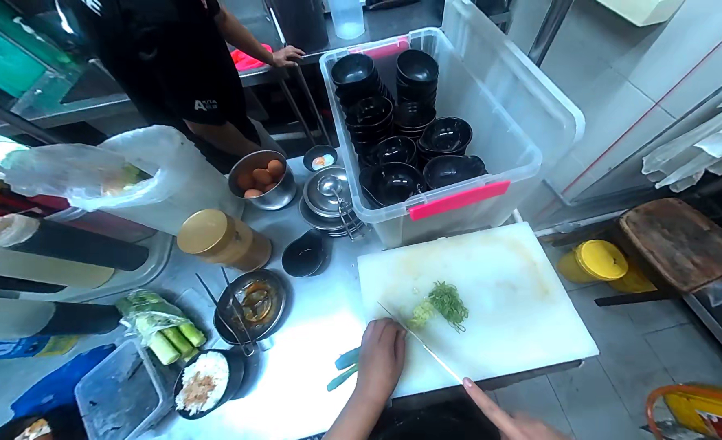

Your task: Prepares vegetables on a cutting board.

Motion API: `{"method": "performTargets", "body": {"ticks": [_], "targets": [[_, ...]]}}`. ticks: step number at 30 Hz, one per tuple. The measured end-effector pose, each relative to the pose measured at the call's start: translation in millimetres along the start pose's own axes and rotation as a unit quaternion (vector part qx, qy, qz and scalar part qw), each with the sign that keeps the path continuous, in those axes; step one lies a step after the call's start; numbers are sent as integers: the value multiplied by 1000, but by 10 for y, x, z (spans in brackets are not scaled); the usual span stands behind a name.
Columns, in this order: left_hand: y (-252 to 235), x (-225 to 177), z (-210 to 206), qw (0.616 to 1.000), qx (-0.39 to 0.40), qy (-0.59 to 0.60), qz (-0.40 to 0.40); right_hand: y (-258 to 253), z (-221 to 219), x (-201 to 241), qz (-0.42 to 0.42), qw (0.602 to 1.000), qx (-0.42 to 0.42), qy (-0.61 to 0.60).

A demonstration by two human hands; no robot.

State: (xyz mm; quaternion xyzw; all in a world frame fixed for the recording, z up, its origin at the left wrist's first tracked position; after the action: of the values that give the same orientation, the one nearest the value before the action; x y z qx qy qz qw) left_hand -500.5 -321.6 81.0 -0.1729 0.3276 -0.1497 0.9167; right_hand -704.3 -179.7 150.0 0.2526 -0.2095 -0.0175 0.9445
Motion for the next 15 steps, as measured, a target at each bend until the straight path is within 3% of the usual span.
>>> {"method": "performTargets", "body": {"ticks": [5, 11, 15], "targets": [[16, -6, -15, 1000, 4, -2, -3, -238, -151, -5, -3, 1000, 4, -10], [1, -7, -2, 1000, -7, -3, -7, -50, -79, -31, 23, 1000, -9, -12], [20, 6, -24, 1000, -3, -2, -7, -319, -240, -20, 12, 999, 12, -37]]}}
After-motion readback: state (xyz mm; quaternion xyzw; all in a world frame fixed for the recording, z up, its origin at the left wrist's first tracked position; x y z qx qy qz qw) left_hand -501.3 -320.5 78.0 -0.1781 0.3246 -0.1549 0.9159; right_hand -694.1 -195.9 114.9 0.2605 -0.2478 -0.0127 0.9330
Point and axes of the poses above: each hand's wrist, its own y-axis away from the middle knuckle, its own z-axis out of the back of the hand, x = y × z, the point moved 8 cm from there along -y, towards the middle knuckle, and after that the axes turned 13 degrees about -x, right-handed, at the moved point
